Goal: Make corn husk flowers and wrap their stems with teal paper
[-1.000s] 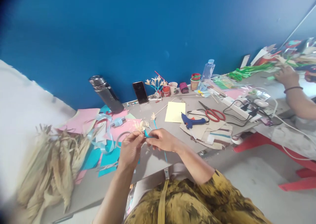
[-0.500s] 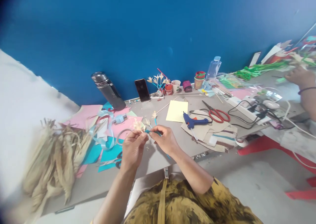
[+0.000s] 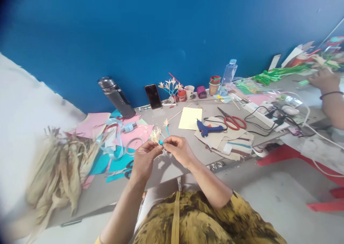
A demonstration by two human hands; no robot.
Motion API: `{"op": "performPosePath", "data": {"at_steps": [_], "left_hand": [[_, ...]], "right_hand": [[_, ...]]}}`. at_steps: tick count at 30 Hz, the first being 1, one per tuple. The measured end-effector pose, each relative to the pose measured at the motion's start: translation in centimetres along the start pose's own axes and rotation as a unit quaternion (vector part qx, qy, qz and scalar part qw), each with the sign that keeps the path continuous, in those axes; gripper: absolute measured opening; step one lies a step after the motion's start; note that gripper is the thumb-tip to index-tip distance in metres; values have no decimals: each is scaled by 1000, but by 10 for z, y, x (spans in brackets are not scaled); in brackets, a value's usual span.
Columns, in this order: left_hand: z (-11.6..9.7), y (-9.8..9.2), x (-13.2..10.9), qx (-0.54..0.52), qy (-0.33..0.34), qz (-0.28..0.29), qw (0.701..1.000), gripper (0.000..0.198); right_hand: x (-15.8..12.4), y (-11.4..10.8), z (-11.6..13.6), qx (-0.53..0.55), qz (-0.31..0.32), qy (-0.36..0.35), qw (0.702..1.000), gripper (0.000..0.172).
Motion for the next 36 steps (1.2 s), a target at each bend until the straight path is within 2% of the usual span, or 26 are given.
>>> {"op": "performPosePath", "data": {"at_steps": [6, 10, 13, 16, 19, 24, 30, 33, 36], "left_hand": [[19, -4, -11, -38, -29, 6, 999, 27], [33, -8, -20, -34, -54, 17, 998, 30], [31, -9, -25, -31, -39, 22, 999, 32], [26, -6, -31, -60, -27, 27, 997, 44], [23, -2, -36, -60, -19, 43, 997, 53], [32, -1, -41, -85, -33, 33, 995, 40], [40, -1, -45, -134, -70, 3, 989, 35], [37, -1, -45, -118, -61, -15, 991, 32], [29, -3, -45, -39, -6, -29, 999, 24]], "right_hand": [[-10, -2, -11, -24, 10, -3, 1000, 18], [-17, -4, -24, -47, -12, -1, 999, 16], [-24, -5, -27, -53, -28, 9, 998, 15], [-28, -6, -31, -34, -35, 28, 998, 14], [-30, -3, -34, 11, -13, 20, 1000, 15], [-35, 0, -37, 57, -13, 13, 998, 15], [-40, 3, -44, 111, 0, 56, 992, 19], [-40, 2, -41, 66, -6, 25, 998, 20], [-41, 1, -33, -3, -28, -19, 999, 23]]}}
Point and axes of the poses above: each hand's wrist, its own x-axis towards the middle knuckle, its own y-axis out of the palm, z = x × y, the point moved 7 cm from there along x, towards the middle knuckle, and after that the axes turned 13 degrees about y, right-handed, at the moved point
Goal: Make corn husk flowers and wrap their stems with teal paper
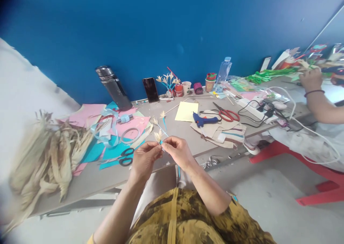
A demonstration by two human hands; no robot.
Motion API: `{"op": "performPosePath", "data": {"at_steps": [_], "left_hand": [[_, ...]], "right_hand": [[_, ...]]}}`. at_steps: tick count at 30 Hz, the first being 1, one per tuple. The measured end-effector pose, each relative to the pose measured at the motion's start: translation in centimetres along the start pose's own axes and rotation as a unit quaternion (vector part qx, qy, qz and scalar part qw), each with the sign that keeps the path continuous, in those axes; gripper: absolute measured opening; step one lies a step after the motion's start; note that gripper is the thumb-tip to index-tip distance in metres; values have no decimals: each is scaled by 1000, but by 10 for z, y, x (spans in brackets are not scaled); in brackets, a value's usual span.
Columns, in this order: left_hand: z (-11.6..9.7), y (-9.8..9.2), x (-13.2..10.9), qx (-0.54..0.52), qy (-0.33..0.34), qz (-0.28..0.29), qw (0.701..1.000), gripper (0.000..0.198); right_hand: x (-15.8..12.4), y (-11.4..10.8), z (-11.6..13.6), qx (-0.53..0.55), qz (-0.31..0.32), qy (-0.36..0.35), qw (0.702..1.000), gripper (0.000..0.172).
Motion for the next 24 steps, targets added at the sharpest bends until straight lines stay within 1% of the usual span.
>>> {"op": "performPosePath", "data": {"at_steps": [3, 6, 8, 9, 11, 13, 16, 20, 22, 24], "left_hand": [[-10, 0, -2, 120, 85, -3, 989, 15], [-24, 4, -6, 213, 206, -3, 955, 9], [-33, 10, -10, 241, 286, 1, 927, 9], [-36, 13, -11, 244, 315, 5, 917, 10], [-41, 17, -13, 236, 342, 12, 910, 13], [-44, 20, -13, 215, 342, 10, 915, 13], [-47, 23, -14, 184, 324, 3, 928, 9], [-47, 26, -18, 164, 302, 13, 939, 9], [-42, 25, -16, 140, 261, 18, 955, 7], [-30, 23, -13, 76, 173, 26, 982, 7]], "right_hand": [[-2, -3, 8, -46, -42, -28, 998, 22], [-4, -4, 11, -67, -82, -34, 994, 17], [-6, -4, 12, -70, -108, -36, 991, 17], [-7, -4, 13, -69, -120, -40, 990, 17], [-9, -4, 16, -63, -137, -50, 987, 19], [-11, -3, 20, -52, -151, -58, 985, 21], [-15, -5, 23, -32, -173, -57, 983, 22], [-16, -9, 24, -15, -185, -47, 981, 21], [-16, -9, 23, 1, -173, -45, 984, 21], [-14, -8, 21, 27, -149, -40, 988, 20]]}}
Point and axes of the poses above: each hand's wrist, its own x-axis towards the middle knuckle, its own y-axis out of the palm, z = x × y, the point moved 7 cm from there along x, towards the middle knuckle, and after that the axes turned 13 degrees about y, right-handed, at the moved point
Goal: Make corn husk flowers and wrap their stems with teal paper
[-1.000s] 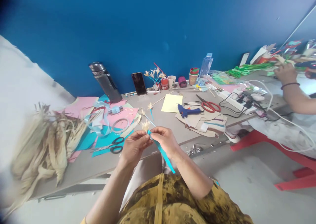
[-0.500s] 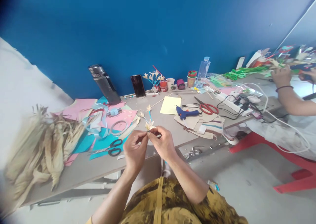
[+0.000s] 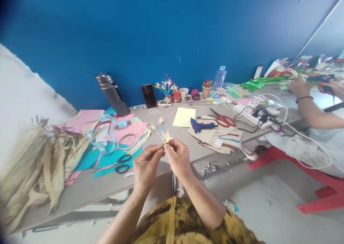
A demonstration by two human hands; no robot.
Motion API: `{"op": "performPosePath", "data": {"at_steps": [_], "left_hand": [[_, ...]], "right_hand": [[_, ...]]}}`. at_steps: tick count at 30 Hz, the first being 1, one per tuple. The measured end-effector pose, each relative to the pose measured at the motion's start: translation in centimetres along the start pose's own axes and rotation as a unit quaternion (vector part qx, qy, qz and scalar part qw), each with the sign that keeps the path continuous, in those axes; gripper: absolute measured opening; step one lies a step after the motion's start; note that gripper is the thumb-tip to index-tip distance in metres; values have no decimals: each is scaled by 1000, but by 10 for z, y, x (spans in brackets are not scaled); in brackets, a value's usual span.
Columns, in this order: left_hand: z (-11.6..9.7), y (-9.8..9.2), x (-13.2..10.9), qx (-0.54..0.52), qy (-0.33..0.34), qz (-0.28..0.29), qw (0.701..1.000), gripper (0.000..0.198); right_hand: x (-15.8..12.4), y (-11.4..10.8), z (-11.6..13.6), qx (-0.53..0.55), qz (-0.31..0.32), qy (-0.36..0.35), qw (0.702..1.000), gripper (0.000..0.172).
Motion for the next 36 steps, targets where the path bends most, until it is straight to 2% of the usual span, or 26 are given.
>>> {"op": "performPosePath", "data": {"at_steps": [3, 5, 9, 13, 15, 20, 26, 28, 33, 36], "left_hand": [[18, 4, -5, -128, -142, 2, 982, 18], [21, 4, -7, -164, -171, -1, 971, 23], [17, 3, -7, -149, -152, -10, 977, 25], [3, -2, -5, -77, -47, -37, 995, 13], [0, -2, -4, -79, -27, -42, 996, 12], [14, 1, -4, -152, -91, -45, 983, 17], [9, -4, -4, -69, -31, -77, 994, 10], [8, -3, -6, -76, -37, -70, 994, 11], [12, 0, -7, -130, -108, -10, 986, 20], [11, -7, -5, -106, -123, -16, 987, 23]], "right_hand": [[1, 3, -4, 39, 31, 19, 999, 19], [1, 5, -7, 53, 44, 31, 997, 19], [2, 7, -8, 66, 59, 34, 996, 15], [2, 11, -1, 92, 82, 27, 992, 13], [0, 12, 1, 87, 83, 26, 992, 14], [-6, 12, 2, 74, 75, 10, 994, 17], [-8, 11, 4, 40, 20, -5, 999, 17], [-7, 11, 3, 51, 13, -3, 999, 17], [-4, 7, -2, 77, 26, 10, 997, 13], [-4, 7, 0, 36, 33, -4, 999, 13]]}}
Point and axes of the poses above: each hand's wrist, its own x-axis towards the middle knuckle, its own y-axis out of the palm, z = x × y, the point moved 7 cm from there along x, towards the middle knuckle, and after that the axes turned 13 degrees about y, right-handed, at the moved point
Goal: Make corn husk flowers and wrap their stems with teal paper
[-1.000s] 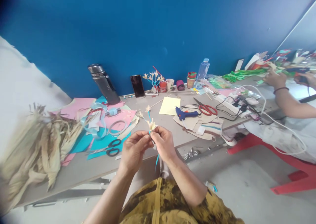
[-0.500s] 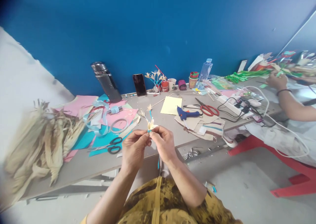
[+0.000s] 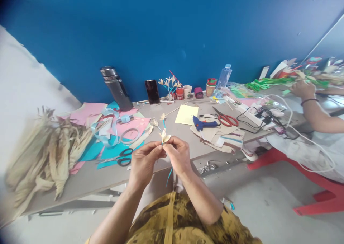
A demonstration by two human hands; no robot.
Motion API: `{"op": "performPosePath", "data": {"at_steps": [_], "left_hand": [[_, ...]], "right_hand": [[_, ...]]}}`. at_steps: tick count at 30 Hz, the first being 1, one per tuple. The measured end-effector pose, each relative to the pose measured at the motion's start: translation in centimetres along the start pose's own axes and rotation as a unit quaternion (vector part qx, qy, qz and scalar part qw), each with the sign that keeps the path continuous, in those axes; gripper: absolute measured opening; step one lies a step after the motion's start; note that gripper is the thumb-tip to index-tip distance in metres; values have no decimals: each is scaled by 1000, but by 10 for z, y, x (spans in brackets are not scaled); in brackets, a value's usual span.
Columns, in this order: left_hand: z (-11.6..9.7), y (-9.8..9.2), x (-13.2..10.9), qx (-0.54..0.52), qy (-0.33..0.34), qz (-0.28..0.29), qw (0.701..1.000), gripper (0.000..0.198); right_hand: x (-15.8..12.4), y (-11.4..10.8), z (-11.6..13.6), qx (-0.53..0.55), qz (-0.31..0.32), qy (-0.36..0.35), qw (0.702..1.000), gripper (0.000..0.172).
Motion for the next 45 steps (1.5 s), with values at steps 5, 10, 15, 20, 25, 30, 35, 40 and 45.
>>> {"op": "performPosePath", "data": {"at_steps": [5, 10, 15, 20, 25, 30, 35, 40, 45], "left_hand": [[-2, -5, 3, 10, -18, -19, 1000, 23], [-1, -9, 7, 33, -27, -2, 999, 22], [-1, -13, 10, 92, -17, 22, 995, 18], [-2, -26, 12, 101, 1, -44, 994, 19], [6, -30, 21, -43, -115, -41, 992, 28], [8, -26, 28, -100, -173, -54, 978, 20], [10, -17, 38, -111, -169, -69, 977, 13], [18, -13, 44, -119, -169, -63, 976, 16], [27, -10, 47, -145, -160, -49, 975, 18]], "right_hand": [[-4, 4, 9, -90, 5, -14, 996, 15], [-9, 5, 18, -165, 1, -77, 983, 17], [-8, 7, 16, -221, -3, -86, 972, 15], [-5, 10, 3, -203, 16, -31, 979, 19], [18, -35, 23, -445, -64, -131, 883, 29], [75, -105, 52, -660, -136, -116, 730, 28], [116, -129, 46, -780, -56, -60, 620, 36], [121, -137, 39, -795, -39, -69, 602, 40], [123, -141, 34, -794, -44, -85, 600, 48]]}}
Point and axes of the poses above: each hand's wrist, its own x-axis towards the middle knuckle, its own y-axis out of the palm, z = x × y, the point moved 7 cm from there along x, towards the middle knuckle, and after that the axes turned 13 degrees about y, right-handed, at the moved point
